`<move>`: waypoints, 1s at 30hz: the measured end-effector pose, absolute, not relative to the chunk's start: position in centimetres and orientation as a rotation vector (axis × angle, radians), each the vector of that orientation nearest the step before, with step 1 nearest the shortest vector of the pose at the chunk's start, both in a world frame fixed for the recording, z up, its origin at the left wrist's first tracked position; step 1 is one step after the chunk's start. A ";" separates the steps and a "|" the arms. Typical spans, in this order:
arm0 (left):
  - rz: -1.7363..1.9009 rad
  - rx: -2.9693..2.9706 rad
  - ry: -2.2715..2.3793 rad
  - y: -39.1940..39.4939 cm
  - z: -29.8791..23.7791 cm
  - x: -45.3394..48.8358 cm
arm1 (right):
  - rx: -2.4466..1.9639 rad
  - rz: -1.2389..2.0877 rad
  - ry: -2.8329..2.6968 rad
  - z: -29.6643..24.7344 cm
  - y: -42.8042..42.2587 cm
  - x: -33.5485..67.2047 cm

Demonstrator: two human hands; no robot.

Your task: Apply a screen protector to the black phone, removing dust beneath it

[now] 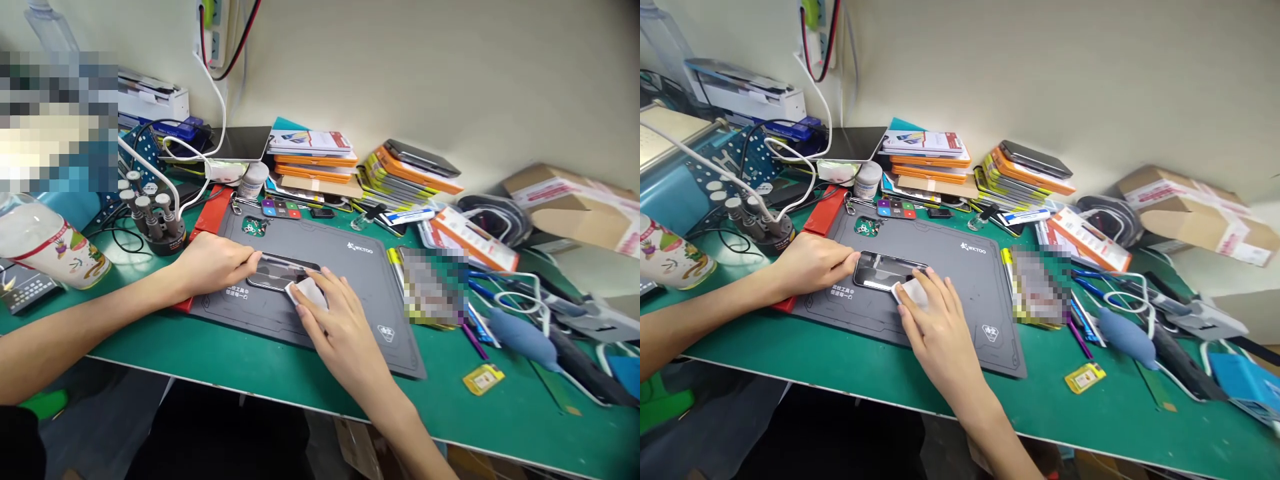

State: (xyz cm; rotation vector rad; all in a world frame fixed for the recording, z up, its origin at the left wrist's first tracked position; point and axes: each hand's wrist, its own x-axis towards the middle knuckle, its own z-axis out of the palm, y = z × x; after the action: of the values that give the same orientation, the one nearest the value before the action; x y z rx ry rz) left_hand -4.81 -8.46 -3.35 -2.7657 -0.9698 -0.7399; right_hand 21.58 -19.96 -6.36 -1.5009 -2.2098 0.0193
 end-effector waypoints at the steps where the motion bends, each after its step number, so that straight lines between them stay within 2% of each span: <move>1: -0.745 -2.764 -0.968 -8.5 -3.4 -4.8 | -1.508 0.019 -2.211 -6.4 -20.1 22.0; 14: -0.708 -2.770 -0.945 -8.3 -2.8 -4.9 | -1.318 0.059 -2.355 -5.0 -17.2 16.6; 24: -0.694 -2.764 -0.964 -8.3 -3.0 -4.8 | -1.502 0.066 -2.188 -6.2 -18.4 22.2; 30: -0.712 -2.758 -0.969 -8.4 -3.1 -4.9 | -1.440 0.047 -2.246 -5.8 -18.0 20.5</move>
State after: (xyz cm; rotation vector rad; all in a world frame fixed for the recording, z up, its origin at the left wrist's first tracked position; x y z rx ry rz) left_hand -4.88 -8.40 -3.11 -2.7584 -0.9686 -0.7115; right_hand 20.48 -18.05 -5.84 -1.4399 -2.2462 0.0469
